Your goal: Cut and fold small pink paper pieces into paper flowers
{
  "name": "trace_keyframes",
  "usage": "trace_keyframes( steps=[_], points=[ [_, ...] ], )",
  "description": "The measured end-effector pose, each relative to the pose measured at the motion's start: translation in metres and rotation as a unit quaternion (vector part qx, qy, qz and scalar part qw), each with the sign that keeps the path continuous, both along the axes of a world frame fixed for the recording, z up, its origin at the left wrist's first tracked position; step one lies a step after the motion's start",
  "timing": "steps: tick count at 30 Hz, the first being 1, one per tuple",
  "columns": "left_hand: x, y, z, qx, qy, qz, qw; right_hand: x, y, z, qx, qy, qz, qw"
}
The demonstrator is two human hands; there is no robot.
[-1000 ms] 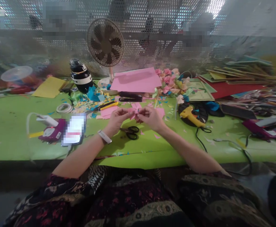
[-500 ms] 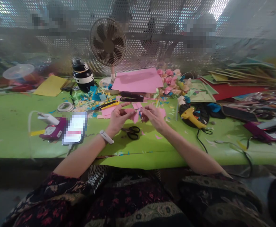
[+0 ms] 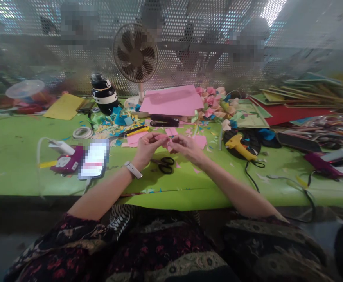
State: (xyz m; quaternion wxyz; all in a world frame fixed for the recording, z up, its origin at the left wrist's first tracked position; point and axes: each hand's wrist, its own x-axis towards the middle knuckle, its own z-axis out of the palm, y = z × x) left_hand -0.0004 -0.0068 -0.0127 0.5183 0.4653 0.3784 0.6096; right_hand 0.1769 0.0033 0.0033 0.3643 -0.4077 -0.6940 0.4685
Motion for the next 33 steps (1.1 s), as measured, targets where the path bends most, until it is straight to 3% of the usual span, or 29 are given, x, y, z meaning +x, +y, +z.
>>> trace_keyframes(
  steps=[6,11,20,27,33],
  points=[
    [-0.001,-0.001,0.000,-0.046,-0.006,-0.016,0.999,-0.009,0.004,-0.011,-0.023,0.062,0.010,0.998],
    [-0.006,0.002,0.004,-0.090,-0.012,-0.048,0.995,-0.001,0.006,-0.004,-0.031,0.078,-0.011,0.996],
    [-0.016,0.004,0.008,-0.088,0.075,-0.116,0.986,0.000,0.004,-0.003,-0.025,0.118,-0.014,0.993],
    [-0.016,0.006,0.004,-0.046,0.088,-0.056,0.993,0.001,0.001,0.001,-0.040,0.097,0.004,0.994],
    [-0.014,0.001,0.006,-0.048,0.097,-0.057,0.992,0.002,-0.002,0.004,-0.022,0.086,-0.001,0.996]
  ],
)
